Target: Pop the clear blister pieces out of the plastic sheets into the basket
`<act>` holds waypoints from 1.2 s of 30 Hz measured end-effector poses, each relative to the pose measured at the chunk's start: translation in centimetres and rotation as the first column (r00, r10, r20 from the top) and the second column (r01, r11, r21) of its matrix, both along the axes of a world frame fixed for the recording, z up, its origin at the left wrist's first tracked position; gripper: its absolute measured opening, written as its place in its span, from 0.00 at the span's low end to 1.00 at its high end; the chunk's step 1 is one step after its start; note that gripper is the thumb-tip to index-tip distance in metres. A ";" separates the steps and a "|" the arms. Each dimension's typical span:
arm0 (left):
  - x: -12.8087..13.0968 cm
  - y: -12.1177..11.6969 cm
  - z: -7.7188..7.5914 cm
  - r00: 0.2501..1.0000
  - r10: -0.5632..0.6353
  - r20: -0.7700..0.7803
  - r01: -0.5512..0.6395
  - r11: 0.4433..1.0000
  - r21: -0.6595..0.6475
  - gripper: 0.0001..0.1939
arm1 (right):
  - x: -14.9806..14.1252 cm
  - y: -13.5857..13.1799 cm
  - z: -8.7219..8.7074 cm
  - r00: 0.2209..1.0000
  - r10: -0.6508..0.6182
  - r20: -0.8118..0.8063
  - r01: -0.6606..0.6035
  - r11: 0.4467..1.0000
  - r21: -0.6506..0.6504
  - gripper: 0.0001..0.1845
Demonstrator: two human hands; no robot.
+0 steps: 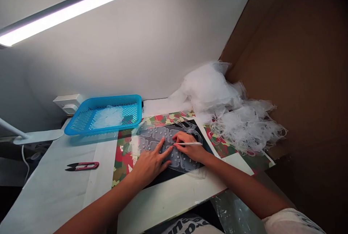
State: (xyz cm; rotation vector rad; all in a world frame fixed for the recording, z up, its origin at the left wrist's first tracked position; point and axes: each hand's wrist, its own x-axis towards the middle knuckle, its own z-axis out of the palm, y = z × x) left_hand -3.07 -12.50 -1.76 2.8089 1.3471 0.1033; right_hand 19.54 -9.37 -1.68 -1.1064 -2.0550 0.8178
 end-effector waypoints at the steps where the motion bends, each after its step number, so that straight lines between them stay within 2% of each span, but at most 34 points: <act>1: 0.0 0.0 0.0 1.000 0.002 0.002 -0.002 1.000 -0.003 0.25 | 0.2 -0.1 0.0 1.000 0.008 0.005 -0.008 1.000 -0.006 0.10; 4: 0.0 0.0 -0.1 1.000 -0.002 -0.016 0.002 1.000 -0.009 0.25 | 0.5 -0.6 -0.3 1.000 0.013 0.026 -0.013 1.000 -0.009 0.10; 8: 0.1 0.1 0.0 0.999 -0.002 -0.041 0.001 1.000 -0.020 0.26 | -0.1 -0.6 -1.2 0.986 0.046 0.157 -0.068 0.988 0.138 0.05; 10: 0.2 0.1 0.1 1.000 0.009 -0.029 -0.010 0.999 -0.045 0.26 | 0.0 -0.3 -1.3 0.975 0.038 0.218 -0.082 0.977 0.198 0.07; 11: 0.2 0.0 0.1 1.000 0.012 -0.024 -0.014 0.998 -0.059 0.25 | 0.3 0.0 -1.3 0.977 0.003 0.215 -0.048 0.977 0.207 0.08; 13: 0.2 -0.2 0.3 1.000 0.015 -0.023 -0.017 0.997 -0.079 0.25 | 1.8 0.8 -0.9 0.975 -0.166 0.146 0.137 0.972 0.191 0.10; 14: 0.2 -0.3 0.5 0.999 0.015 -0.034 -0.018 0.996 -0.088 0.25 | 2.8 1.3 -0.6 0.953 -0.287 0.101 0.269 0.949 0.167 0.09; 16: 0.1 -0.3 1.0 0.997 0.021 -0.075 -0.030 0.993 -0.117 0.26 | 4.9 2.1 0.1 0.863 -0.505 0.027 0.500 0.860 0.102 0.09; 17: 0.0 -0.1 1.3 0.996 0.022 -0.089 -0.035 0.989 -0.143 0.27 | 5.8 2.4 0.4 0.823 -0.568 -0.004 0.567 0.822 0.063 0.10; 18: 0.0 0.3 1.7 0.996 0.020 -0.085 -0.034 0.984 -0.177 0.26 | 6.5 2.5 0.7 0.806 -0.591 -0.034 0.592 0.806 0.020 0.12; 20: 0.1 1.8 2.6 0.999 0.038 0.021 -0.031 0.966 -0.256 0.24 | 6.9 2.1 1.3 0.827 -0.552 -0.104 0.548 0.834 -0.068 0.14; 22: 0.5 4.0 3.4 0.962 0.132 0.238 -0.033 0.924 -0.380 0.30 | 6.2 1.1 2.0 0.866 -0.469 -0.174 0.451 0.882 -0.134 0.13; 23: 0.9 5.1 3.7 0.916 0.215 0.338 -0.032 0.880 -0.474 0.35 | 5.5 0.4 2.3 0.884 -0.424 -0.199 0.399 0.904 -0.155 0.13; 25: 2.0 7.3 3.9 0.828 0.375 0.417 0.004 0.740 -0.673 0.42 | 4.0 -0.8 3.0 0.918 -0.329 -0.221 0.287 0.936 -0.202 0.12; 26: 2.5 8.1 3.8 0.812 0.417 0.409 0.029 0.670 -0.742 0.44 | 3.3 -1.1 3.3 0.934 -0.278 -0.225 0.224 0.945 -0.236 0.12; 27: 3.0 8.7 3.6 0.813 0.429 0.394 0.049 0.624 -0.780 0.43 | 2.8 -1.3 3.5 0.944 -0.233 -0.232 0.166 0.947 -0.274 0.12; 28: 3.5 9.1 3.3 0.821 0.420 0.387 0.063 0.606 -0.793 0.40 | 2.4 -1.2 3.5 0.947 -0.205 -0.249 0.123 0.943 -0.309 0.13; 30: 4.2 9.4 2.5 0.832 0.377 0.408 0.090 0.633 -0.769 0.31 | 2.2 -0.4 3.4 0.921 -0.228 -0.317 0.103 0.925 -0.366 0.14; 33: 4.5 9.1 1.5 0.823 0.322 0.469 0.120 0.708 -0.696 0.21 | 2.5 1.8 2.6 0.854 -0.328 -0.403 0.122 0.881 -0.458 0.16; 36: 4.4 8.9 1.0 0.826 0.277 0.492 0.100 0.786 -0.610 0.17 | 2.7 3.5 2.0 0.874 -0.304 -0.379 0.064 0.846 -0.529 0.17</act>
